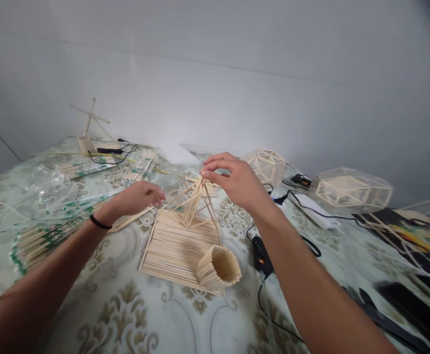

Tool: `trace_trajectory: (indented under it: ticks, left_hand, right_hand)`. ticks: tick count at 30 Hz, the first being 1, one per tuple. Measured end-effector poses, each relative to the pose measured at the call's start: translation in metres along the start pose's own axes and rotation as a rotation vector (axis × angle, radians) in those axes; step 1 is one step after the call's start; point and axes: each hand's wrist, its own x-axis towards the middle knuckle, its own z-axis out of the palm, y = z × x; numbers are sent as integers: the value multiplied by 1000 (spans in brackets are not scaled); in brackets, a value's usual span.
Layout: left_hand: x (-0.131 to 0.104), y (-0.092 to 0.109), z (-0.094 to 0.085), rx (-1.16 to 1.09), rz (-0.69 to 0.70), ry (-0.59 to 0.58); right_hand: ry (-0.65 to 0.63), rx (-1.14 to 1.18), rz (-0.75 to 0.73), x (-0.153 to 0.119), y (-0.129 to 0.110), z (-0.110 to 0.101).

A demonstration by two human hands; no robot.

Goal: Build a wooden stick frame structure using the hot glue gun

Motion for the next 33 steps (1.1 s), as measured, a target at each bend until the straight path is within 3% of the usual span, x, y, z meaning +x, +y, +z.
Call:
trace_trajectory:
  ticks: [11,14,18,23,27,33]
  left_hand:
    - [5,-18,45,-160,-18,-294]
    - [6,-21,49,-201,-25,-329]
    - [6,-20,45,-211,-22,-337]
    - [2,-7,27,-185,8,-240]
    - [0,1,12,-215,9,-125]
    - [0,7,17,-399,-27,101]
  right_hand:
    - [-73,126,109,-4,6,6]
    - [-55,143,94,-5,7,5]
    - [63,169,48,-7,6,2]
    - [246,232,-29,-16,7,-7]
    - [332,230,-3,-31,16,-14]
    - [393,347,35,-52,33,-20]
